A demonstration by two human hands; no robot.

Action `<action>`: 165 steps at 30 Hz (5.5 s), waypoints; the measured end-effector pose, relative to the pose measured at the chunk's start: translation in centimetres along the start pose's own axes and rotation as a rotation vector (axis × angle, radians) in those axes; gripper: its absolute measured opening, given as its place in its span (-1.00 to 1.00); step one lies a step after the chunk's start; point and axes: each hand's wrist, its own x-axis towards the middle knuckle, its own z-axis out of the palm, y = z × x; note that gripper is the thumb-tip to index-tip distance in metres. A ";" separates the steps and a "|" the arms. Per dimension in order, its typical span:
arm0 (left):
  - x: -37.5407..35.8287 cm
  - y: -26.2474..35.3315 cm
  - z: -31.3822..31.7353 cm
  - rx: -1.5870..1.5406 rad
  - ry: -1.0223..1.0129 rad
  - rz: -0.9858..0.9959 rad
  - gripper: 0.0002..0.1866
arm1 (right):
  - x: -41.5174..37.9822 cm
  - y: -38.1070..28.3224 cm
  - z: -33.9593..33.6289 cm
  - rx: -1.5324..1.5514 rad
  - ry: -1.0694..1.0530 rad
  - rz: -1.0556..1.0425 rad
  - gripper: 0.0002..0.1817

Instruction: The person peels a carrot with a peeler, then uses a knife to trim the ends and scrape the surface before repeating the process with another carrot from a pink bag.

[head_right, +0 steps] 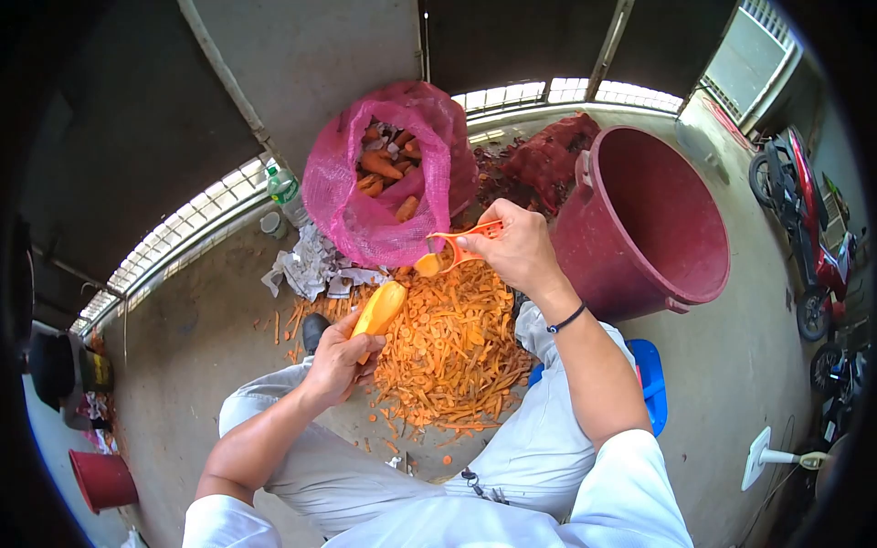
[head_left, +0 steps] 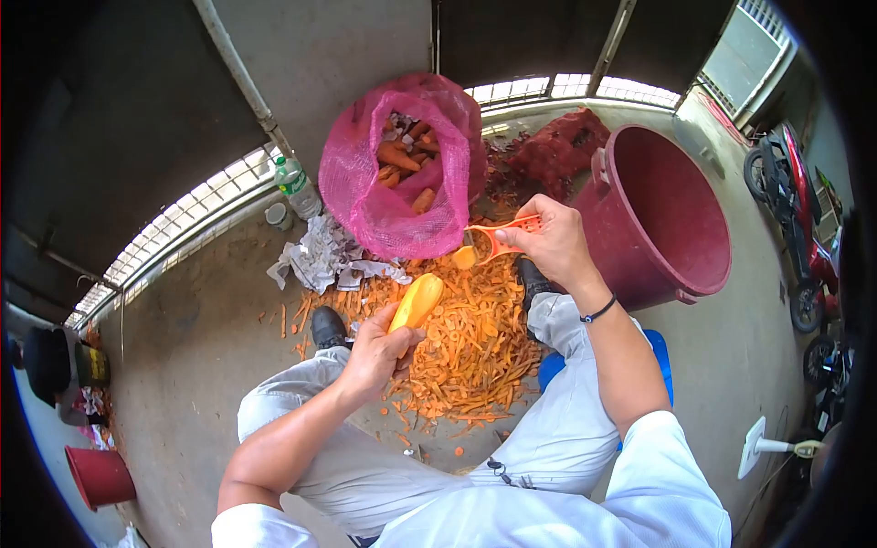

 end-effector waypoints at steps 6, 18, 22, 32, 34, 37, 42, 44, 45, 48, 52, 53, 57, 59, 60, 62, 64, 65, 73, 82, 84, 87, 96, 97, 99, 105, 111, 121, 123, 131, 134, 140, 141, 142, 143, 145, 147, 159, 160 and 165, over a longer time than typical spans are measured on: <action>0.3 0.0 -0.6 0.005 0.019 -0.015 -0.51 | 0.0 -1.1 -0.2 -0.515 -0.074 -0.151 -0.65; 0.9 -0.7 -1.0 -0.170 -0.071 0.162 -0.57 | 0.3 0.3 -0.2 0.091 0.041 -0.044 -0.67; 1.2 -1.1 -1.6 -0.263 -0.107 0.051 -0.55 | 0.2 0.2 0.1 0.154 0.007 -0.050 -0.67; 0.4 1.7 -0.1 0.041 -0.103 0.072 -0.01 | -1.2 -1.3 1.2 0.200 -0.179 -0.063 -0.65; 0.6 1.0 -0.1 0.142 -0.092 0.108 0.00 | -1.4 -1.5 1.4 0.243 -0.166 -0.041 -0.65; 0.6 0.8 0.0 0.253 -0.074 0.105 0.05 | -1.3 -1.5 1.4 0.412 -0.139 -0.022 -0.65; 0.5 0.5 0.3 0.292 -0.058 0.067 0.06 | -1.8 -1.9 1.1 0.275 -0.317 -0.144 -0.70; 0.5 0.5 0.6 0.259 -0.074 0.038 0.01 | -2.4 -2.9 1.2 0.177 -0.380 -0.208 -0.69; 0.5 0.4 0.7 0.227 -0.088 0.010 -0.04 | -2.7 -3.6 1.4 0.080 -0.441 -0.274 -0.68; 0.8 -0.3 0.6 0.245 -0.083 -0.066 -0.12 | -3.4 -4.3 2.5 0.024 -0.455 -0.417 -0.66; 0.2 -0.1 1.1 0.179 -0.137 -0.074 -0.17 | -3.6 -4.1 3.0 0.000 -0.452 -0.480 -0.65; 0.1 0.2 1.2 0.212 -0.149 -0.070 -0.19 | -3.5 -4.2 2.8 -0.015 -0.444 -0.461 -0.65; 0.3 0.0 1.2 0.298 -0.183 -0.067 -0.21 | -2.9 -4.5 2.0 -0.047 -0.473 -0.407 -0.65; 0.6 -1.0 0.5 0.393 -0.181 -0.059 -0.19 | -2.6 -4.4 1.6 -0.125 -0.376 -0.456 -0.67; 0.6 -1.4 0.3 0.488 -0.182 -0.049 -0.17 | -2.1 -3.9 1.1 -0.127 -0.376 -0.458 -0.67; -0.2 -1.9 0.6 0.614 -0.184 0.069 -0.15 | -0.7 -2.4 -0.2 -0.309 -0.237 -0.346 -0.67; -0.7 -1.1 1.0 0.736 -0.201 0.071 -0.11 | -0.2 -2.0 -1.0 -0.267 -0.155 -0.272 -0.67; -0.2 -1.7 0.8 0.735 -0.204 0.072 -0.11 | -0.1 -1.8 -1.1 -0.221 -0.085 -0.206 -0.67; 0.8 -2.9 0.5 0.483 -0.023 0.330 -0.27 | -0.3 -0.8 -0.2 0.147 -0.179 -0.091 -0.67; 1.0 -1.7 0.0 0.401 -0.053 0.511 -0.23 | 0.2 0.2 -1.2 0.285 -0.083 -0.015 -0.71; 1.7 -1.8 -0.4 0.447 -0.027 0.559 -0.22 | 0.2 0.0 -1.4 -0.203 -0.100 -0.031 -0.71; 1.5 -1.2 -0.6 0.595 0.016 0.583 -0.22 | -0.1 -0.5 -1.3 -0.315 -0.181 -0.077 -0.69; 1.3 -1.4 0.0 0.430 0.070 0.382 -0.36 | -0.7 -1.5 0.3 0.006 -0.025 -0.207 -0.74; 1.4 -1.5 0.0 0.384 0.062 0.398 -0.41 | -0.7 -1.6 0.3 -0.005 -0.019 -0.219 -0.75; 1.5 -1.5 -0.2 0.290 0.069 0.315 -0.46 | -0.8 -1.6 0.4 -0.008 -0.016 -0.231 -0.75; 2.1 -1.3 -0.8 -0.134 0.025 0.197 -0.32 | -0.6 -1.6 -0.8 0.012 0.046 -0.267 -0.78; 1.3 1.0 -0.9 -0.117 -0.258 0.219 -0.38 | -3.6 -2.6 -8.1 0.158 0.154 -0.116 -0.78; 1.0 1.4 -1.4 -0.494 -0.254 -0.059 -0.48 | -26.8 14.1 -14.9 0.301 0.794 0.517 -0.80; 1.4 1.3 -1.8 -0.478 -0.221 -0.068 -0.51 | -30.5 16.1 -14.4 0.361 0.803 0.697 -0.83; 2.7 0.5 -2.1 -0.411 0.048 -0.006 -0.48 | -32.7 17.6 -13.1 0.364 0.707 0.789 -0.78; 2.2 1.2 -1.3 -0.274 0.076 0.045 -0.31 | -33.8 18.4 -14.0 0.423 0.744 0.704 -0.75; 1.7 1.3 -0.4 -0.190 0.066 0.054 -0.50 | -35.9 19.2 -14.3 0.399 0.722 0.703 -0.81; 1.7 1.2 -0.8 -0.139 -0.014 0.098 -0.52 | -36.2 19.4 -14.0 0.401 0.718 0.717 -0.83; 1.8 1.2 -1.0 -0.089 -0.092 0.145 -0.54 | -36.4 19.6 -13.9 0.404 0.711 0.729 -0.84; 2.1 0.9 -0.9 -0.084 -0.096 0.145 -0.54 | -36.5 19.8 -13.9 0.407 0.716 0.729 -0.84; 1.8 0.8 0.2 -0.103 -0.052 0.192 -0.55 | -36.5 20.3 -13.9 -0.369 0.618 0.766 -0.81; 1.8 0.7 0.1 -0.086 -0.123 0.185 -0.49 | -36.4 19.6 -14.9 -0.795 0.487 0.656 -0.70; 1.0 0.6 -0.7 0.126 -0.357 0.220 -0.53 | -30.2 22.7 -18.8 -0.991 0.165 0.591 -0.68; 0.9 0.5 -0.5 0.135 -0.327 0.203 -0.49 | -30.0 22.5 -18.9 -0.879 0.235 0.606 -0.71; 0.7 0.2 -0.2 0.063 -0.239 0.074 -0.36 | -28.5 18.2 -17.1 -0.362 0.432 0.422 -0.69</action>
